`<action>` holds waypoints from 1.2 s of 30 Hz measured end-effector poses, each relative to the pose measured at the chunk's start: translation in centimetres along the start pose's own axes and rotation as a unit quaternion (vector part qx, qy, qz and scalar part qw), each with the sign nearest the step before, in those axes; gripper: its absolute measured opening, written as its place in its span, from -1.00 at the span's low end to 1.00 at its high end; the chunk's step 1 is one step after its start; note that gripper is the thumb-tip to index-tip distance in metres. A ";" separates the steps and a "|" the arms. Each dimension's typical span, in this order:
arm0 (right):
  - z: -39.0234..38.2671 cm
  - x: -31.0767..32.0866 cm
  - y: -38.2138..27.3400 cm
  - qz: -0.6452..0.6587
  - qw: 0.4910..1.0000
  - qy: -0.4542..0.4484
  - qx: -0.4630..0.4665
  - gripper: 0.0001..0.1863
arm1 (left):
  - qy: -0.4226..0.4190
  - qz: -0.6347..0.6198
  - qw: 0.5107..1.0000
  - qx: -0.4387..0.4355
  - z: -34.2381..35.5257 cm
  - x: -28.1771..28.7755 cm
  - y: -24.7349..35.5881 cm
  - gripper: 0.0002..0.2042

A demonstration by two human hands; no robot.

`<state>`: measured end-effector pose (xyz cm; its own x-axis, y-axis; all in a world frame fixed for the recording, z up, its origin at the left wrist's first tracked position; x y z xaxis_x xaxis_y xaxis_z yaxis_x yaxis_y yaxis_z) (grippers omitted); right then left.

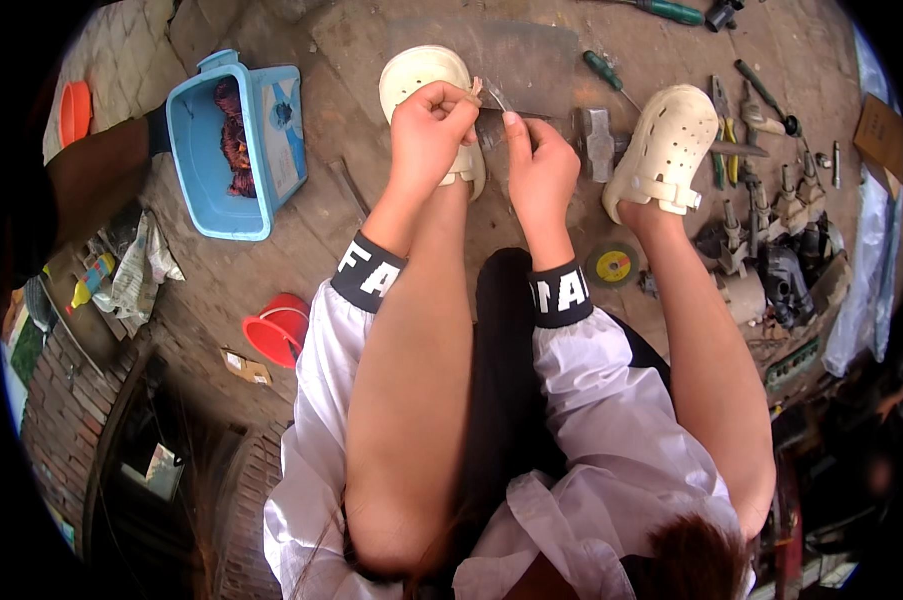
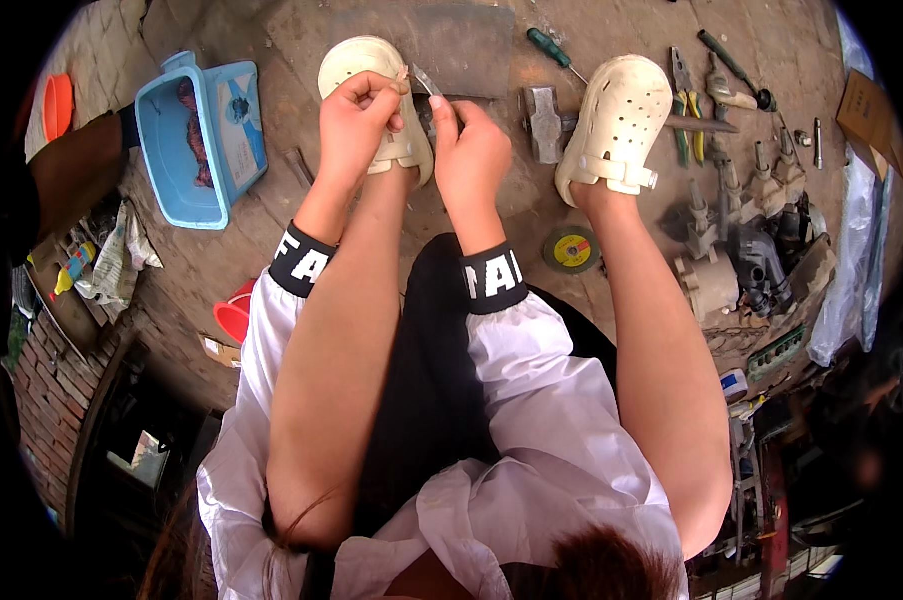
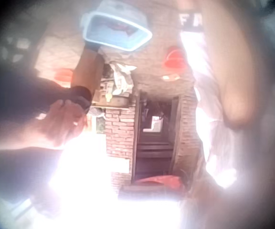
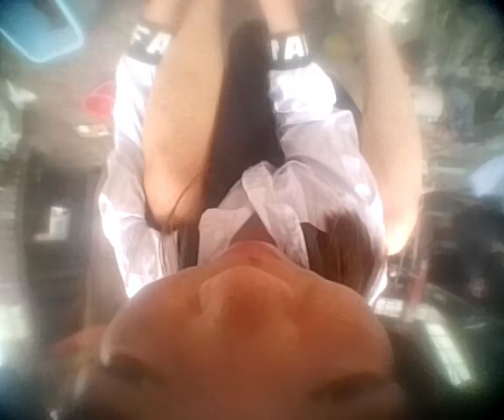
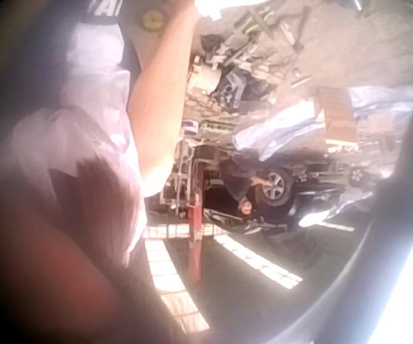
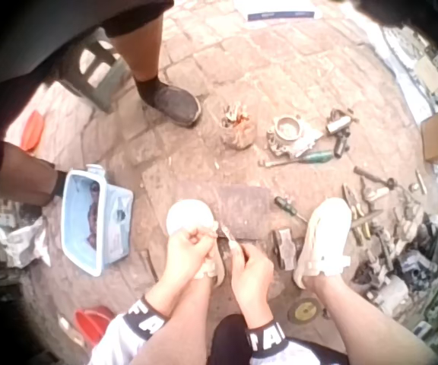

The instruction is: The person sits on the ground and uses a hammer, screwdriver, and pliers to shape and adjust small metal pieces. They repeatedly strike, pry, and bend the parts while seated.

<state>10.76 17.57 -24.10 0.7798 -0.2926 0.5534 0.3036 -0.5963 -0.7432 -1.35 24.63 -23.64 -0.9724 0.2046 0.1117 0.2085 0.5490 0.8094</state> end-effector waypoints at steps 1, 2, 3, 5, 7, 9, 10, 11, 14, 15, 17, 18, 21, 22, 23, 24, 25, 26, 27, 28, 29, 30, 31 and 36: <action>-0.1 0.2 -0.2 0.045 0.999 0.011 -0.010 -0.65 | 0.007 -0.008 1.000 0.004 0.0 0.1 -0.1 -0.92; -0.2 0.3 -0.5 0.089 0.996 0.023 -0.019 -0.65 | -0.008 -0.030 1.000 -0.004 0.2 0.1 0.1 -0.92; -0.2 0.8 -0.8 0.131 0.990 0.032 -0.030 -0.65 | -0.022 -0.053 0.998 -0.009 0.4 0.1 0.5 -0.91; -0.3 1.4 -1.2 0.217 0.973 -0.010 -0.084 -0.73 | -0.050 -0.090 0.995 -0.004 0.1 -0.1 1.3 -0.90; -0.5 2.2 -2.7 0.316 0.943 -0.043 -0.097 -0.77 | -0.075 -0.115 0.991 0.009 -1.8 -0.2 3.3 -0.89; -0.7 3.7 -4.7 0.353 0.928 -0.056 -0.103 -0.82 | -0.093 -0.105 0.990 -0.016 -3.1 0.0 5.3 -0.89; -0.7 4.2 -5.5 0.371 0.921 -0.064 -0.105 -0.84 | -0.101 -0.100 0.989 -0.029 -3.5 0.0 6.1 -0.90; -0.8 4.6 -6.1 0.396 0.910 -0.071 -0.103 -0.85 | -0.103 -0.101 0.989 -0.037 -3.9 0.0 6.7 -0.91; -0.8 5.4 -7.1 0.453 0.883 -0.080 -0.089 -0.88 | -0.115 -0.101 0.986 -0.059 -4.6 -0.5 7.9 -0.95; -0.9 5.7 -7.3 0.461 0.880 -0.085 -0.082 -0.88 | -0.116 -0.099 0.986 -0.063 -5.0 -0.6 8.2 -0.95; -0.9 6.0 -7.8 0.472 0.874 -0.095 -0.071 -0.89 | -0.118 -0.090 0.986 -0.076 -5.3 -0.6 8.5 -0.96; -1.0 6.1 -8.0 0.475 0.871 -0.102 -0.069 -0.89 | -0.119 -0.085 0.986 -0.084 -5.5 -0.6 8.6 -0.96; -1.0 6.3 -7.8 0.469 0.874 -0.111 -0.065 -0.89 | -0.129 -0.069 0.985 -0.097 -5.8 -0.5 9.0 -0.97; -1.0 6.3 -7.7 0.465 0.876 -0.112 -0.064 -0.90 | -0.132 -0.064 0.984 -0.100 -5.9 -0.5 9.1 -0.97; -1.1 6.3 -7.7 0.464 0.877 -0.109 -0.063 -0.90 | -0.134 -0.072 0.983 -0.098 -6.0 -0.5 9.1 -0.97; -1.1 6.3 -7.8 0.462 0.879 -0.106 -0.062 -0.90 | -0.136 -0.081 0.983 -0.096 -6.1 -0.6 9.1 -0.96; -1.2 6.3 -7.9 0.460 0.880 -0.103 -0.060 -0.90 | -0.137 -0.089 0.982 -0.094 -6.2 -0.6 9.1 -0.96; -1.3 6.4 -8.0 0.452 0.885 -0.102 -0.054 -0.90 | -0.139 -0.093 0.982 -0.093 -6.2 -0.5 9.2 -0.96; -1.3 6.5 -8.3 0.443 0.890 -0.102 -0.048 -0.91 | -0.141 -0.097 0.981 -0.092 -6.2 -0.5 9.3 -0.96; -1.3 6.7 -8.5 0.434 0.894 -0.101 -0.042 -0.91 | -0.143 -0.102 0.980 -0.091 -6.2 -0.5 9.3 -0.95; -1.3 6.8 -8.7 0.425 0.898 -0.108 -0.040 -0.91 | -0.143 -0.100 0.980 -0.091 -6.2 -0.5 9.3 -0.95; -1.4 6.9 -8.9 0.418 0.901 -0.114 -0.037 -0.91 | -0.143 -0.097 0.981 -0.092 -6.1 -0.4 9.3 -0.95; -1.5 7.0 -8.9 0.410 0.903 -0.121 -0.035 -0.91 | -0.143 -0.094 0.981 -0.093 -6.1 -0.4 9.2 -0.94; -1.6 6.9 -9.1 0.461 0.873 -0.159 -0.031 -0.90 | -0.184 -0.105 0.976 -0.050 -6.1 -0.2 9.1 -0.90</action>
<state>12.51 19.78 -12.94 0.7921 -0.4539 -0.4082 -0.5558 -0.2595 -0.7898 0.12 24.65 -12.80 -0.8854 0.3835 -0.2627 -0.0204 0.5325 0.8462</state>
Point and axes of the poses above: each hand's wrist, its own z-axis towards the middle knuckle, its own x-axis out of the back of the hand, y = z × x, the point moved 3 cm from there along z, towards the middle knuckle, and after that the axes turned 2 degrees about -z, right-handed, at the moved point
